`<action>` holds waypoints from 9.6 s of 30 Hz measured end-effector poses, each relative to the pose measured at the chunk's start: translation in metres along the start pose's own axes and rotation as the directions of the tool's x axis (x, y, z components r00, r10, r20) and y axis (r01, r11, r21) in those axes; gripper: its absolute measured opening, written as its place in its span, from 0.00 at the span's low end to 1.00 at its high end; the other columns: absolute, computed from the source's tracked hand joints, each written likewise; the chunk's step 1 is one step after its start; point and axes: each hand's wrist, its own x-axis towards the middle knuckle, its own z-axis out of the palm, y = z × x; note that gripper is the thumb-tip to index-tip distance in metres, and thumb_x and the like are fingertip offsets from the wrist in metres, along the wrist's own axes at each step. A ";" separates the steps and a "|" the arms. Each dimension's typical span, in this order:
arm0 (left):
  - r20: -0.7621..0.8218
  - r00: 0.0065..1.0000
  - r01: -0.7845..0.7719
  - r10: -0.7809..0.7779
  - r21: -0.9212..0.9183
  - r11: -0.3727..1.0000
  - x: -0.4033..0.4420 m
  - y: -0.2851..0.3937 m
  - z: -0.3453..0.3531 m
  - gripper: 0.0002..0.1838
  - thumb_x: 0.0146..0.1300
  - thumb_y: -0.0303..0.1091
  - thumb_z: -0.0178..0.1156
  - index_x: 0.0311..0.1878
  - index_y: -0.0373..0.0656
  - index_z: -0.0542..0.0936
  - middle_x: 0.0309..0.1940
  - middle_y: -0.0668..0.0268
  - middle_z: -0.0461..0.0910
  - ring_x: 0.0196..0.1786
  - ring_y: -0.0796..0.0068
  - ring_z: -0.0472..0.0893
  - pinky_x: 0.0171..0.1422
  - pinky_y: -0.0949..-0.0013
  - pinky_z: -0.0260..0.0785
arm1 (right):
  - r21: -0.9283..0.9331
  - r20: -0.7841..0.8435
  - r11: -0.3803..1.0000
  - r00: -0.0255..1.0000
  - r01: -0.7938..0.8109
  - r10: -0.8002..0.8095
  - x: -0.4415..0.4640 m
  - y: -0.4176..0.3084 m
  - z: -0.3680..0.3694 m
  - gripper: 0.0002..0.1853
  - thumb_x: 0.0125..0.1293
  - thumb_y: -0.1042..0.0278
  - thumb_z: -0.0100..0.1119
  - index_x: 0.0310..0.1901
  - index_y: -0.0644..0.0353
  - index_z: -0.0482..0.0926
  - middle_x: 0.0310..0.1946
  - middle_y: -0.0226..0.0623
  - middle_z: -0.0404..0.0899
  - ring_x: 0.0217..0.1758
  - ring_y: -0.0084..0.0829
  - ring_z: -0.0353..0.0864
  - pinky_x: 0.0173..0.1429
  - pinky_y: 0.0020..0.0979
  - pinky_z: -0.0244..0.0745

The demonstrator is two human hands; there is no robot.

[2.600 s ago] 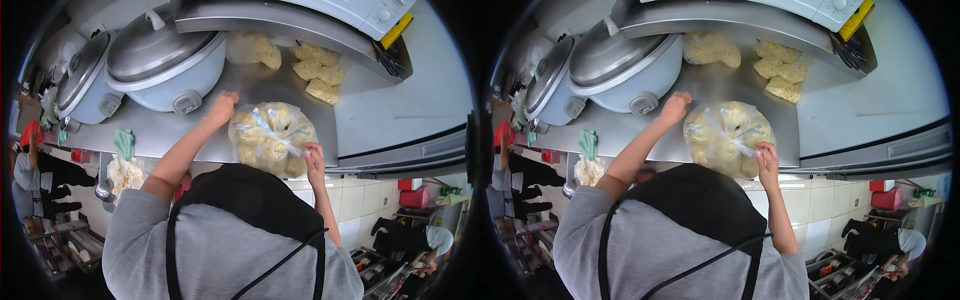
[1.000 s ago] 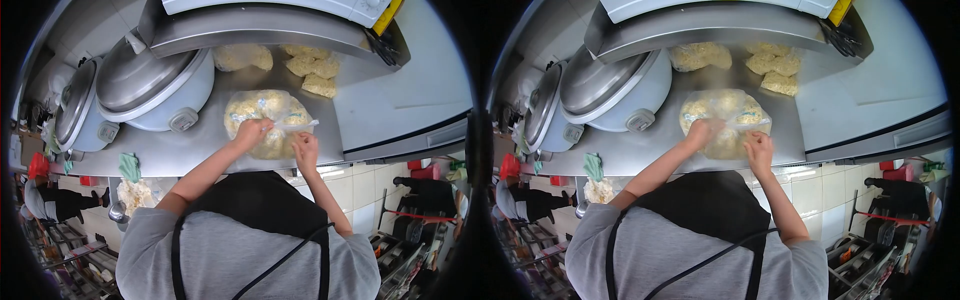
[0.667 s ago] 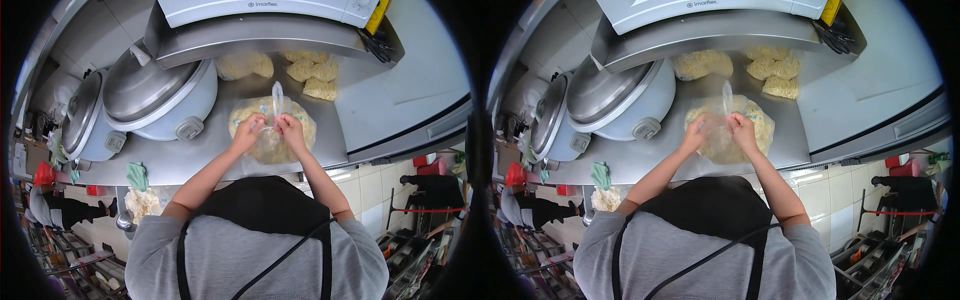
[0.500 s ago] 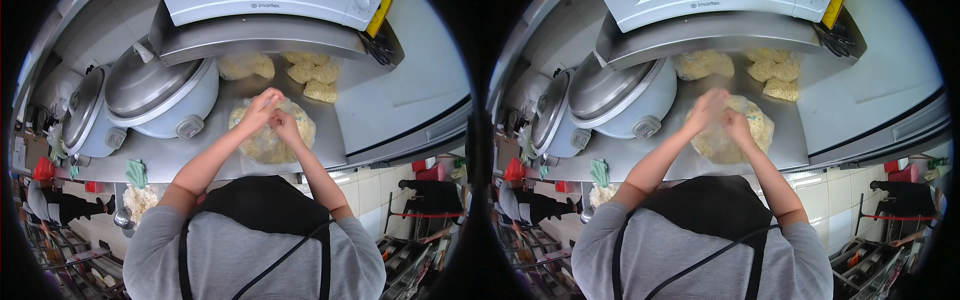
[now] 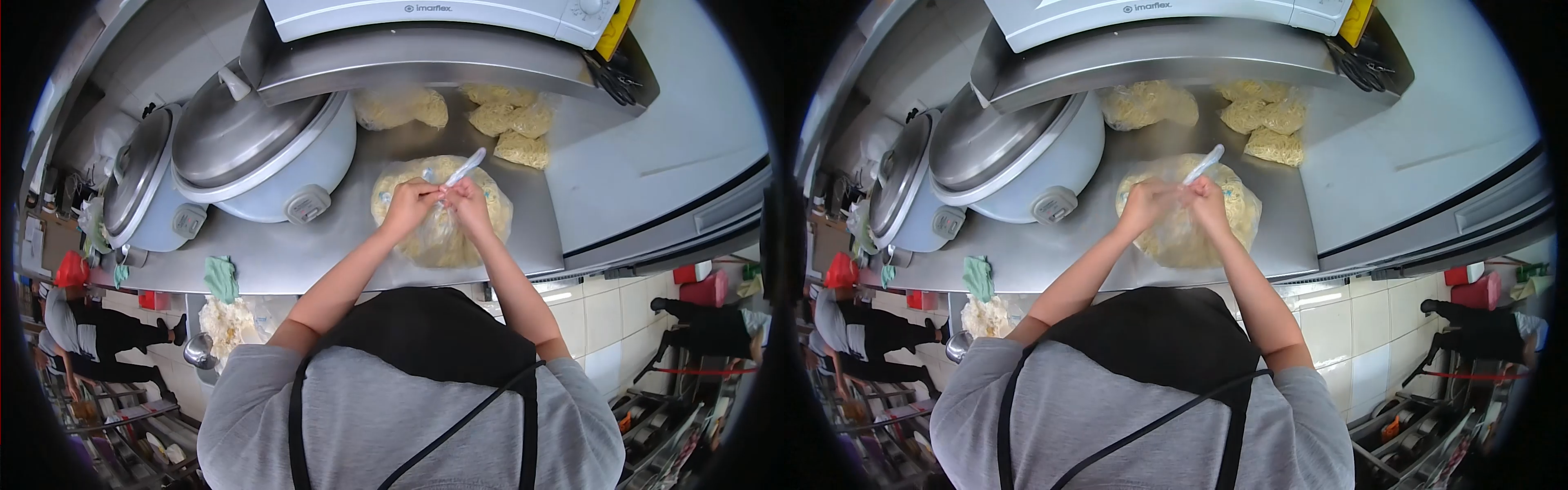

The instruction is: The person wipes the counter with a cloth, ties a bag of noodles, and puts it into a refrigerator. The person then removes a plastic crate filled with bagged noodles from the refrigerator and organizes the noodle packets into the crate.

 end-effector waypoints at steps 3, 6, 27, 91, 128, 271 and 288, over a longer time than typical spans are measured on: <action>-0.012 0.998 0.056 -0.056 0.005 0.998 0.002 -0.001 0.003 0.06 0.48 0.28 0.61 0.29 0.36 0.81 0.23 0.58 0.75 0.25 0.65 0.74 0.32 0.68 0.65 | 0.130 -0.012 0.991 1.000 -0.013 0.014 -0.004 -0.009 -0.002 0.07 0.56 0.77 0.54 0.33 0.59 0.67 0.22 0.26 0.71 0.23 0.14 0.67 0.27 0.16 0.60; -0.024 0.990 0.140 -0.140 0.012 0.990 0.002 -0.003 0.004 0.06 0.48 0.30 0.60 0.28 0.37 0.80 0.22 0.57 0.75 0.26 0.64 0.74 0.33 0.66 0.65 | -0.038 -0.018 0.991 0.991 0.129 -0.129 -0.010 0.000 -0.002 0.08 0.54 0.79 0.55 0.33 0.60 0.67 0.24 0.29 0.73 0.23 0.18 0.69 0.29 0.20 0.64; 0.090 0.996 -0.033 0.024 0.102 0.994 0.000 -0.014 -0.003 0.07 0.45 0.27 0.62 0.29 0.37 0.79 0.26 0.58 0.74 0.33 0.59 0.73 0.39 0.64 0.66 | -0.212 -0.075 0.972 0.990 0.103 -0.121 -0.017 -0.011 -0.003 0.07 0.51 0.77 0.56 0.33 0.62 0.73 0.26 0.31 0.76 0.28 0.18 0.72 0.34 0.20 0.66; 0.110 0.944 0.312 -0.312 0.014 0.950 -0.041 -0.046 -0.082 0.17 0.54 0.34 0.61 0.46 0.39 0.75 0.39 0.69 0.76 0.39 0.83 0.72 0.41 0.77 0.63 | -0.654 0.265 -0.653 0.692 -0.382 -0.671 -0.206 -0.331 -0.197 0.07 0.50 0.62 0.53 0.28 0.54 0.77 0.31 0.28 0.71 0.44 0.29 0.65 0.50 0.46 0.58; -0.029 0.918 0.183 -0.396 0.916 0.357 0.015 0.035 0.063 0.45 0.35 0.67 0.62 0.44 0.30 0.75 0.39 0.45 0.76 0.47 0.53 0.75 0.52 0.59 0.65 | -0.948 -0.246 0.294 -0.309 -0.121 -0.919 -0.546 -0.256 -0.429 0.40 0.50 0.65 0.66 0.57 0.74 0.52 0.40 0.43 0.74 0.41 0.24 0.74 0.46 0.19 0.66; 0.103 0.787 0.556 -0.609 0.312 0.771 -0.185 0.232 0.505 0.14 0.54 0.36 0.58 0.42 0.40 0.77 0.36 0.59 0.79 0.36 0.68 0.79 0.43 0.69 0.70 | 0.100 -0.573 0.986 0.803 -0.134 0.167 -0.300 0.164 -0.911 0.18 0.59 0.56 0.53 0.48 0.57 0.72 0.37 0.33 0.76 0.41 0.29 0.76 0.42 0.32 0.70; 0.176 0.787 0.615 -0.591 -0.295 0.731 -0.080 0.194 0.414 0.18 0.61 0.41 0.51 0.49 0.40 0.73 0.41 0.66 0.77 0.40 0.79 0.75 0.44 0.76 0.66 | -0.044 -0.108 0.962 0.958 -0.270 0.264 -0.061 -0.094 -0.594 0.22 0.46 0.83 0.51 0.47 0.67 0.67 0.38 0.43 0.71 0.35 0.39 0.75 0.32 0.38 0.77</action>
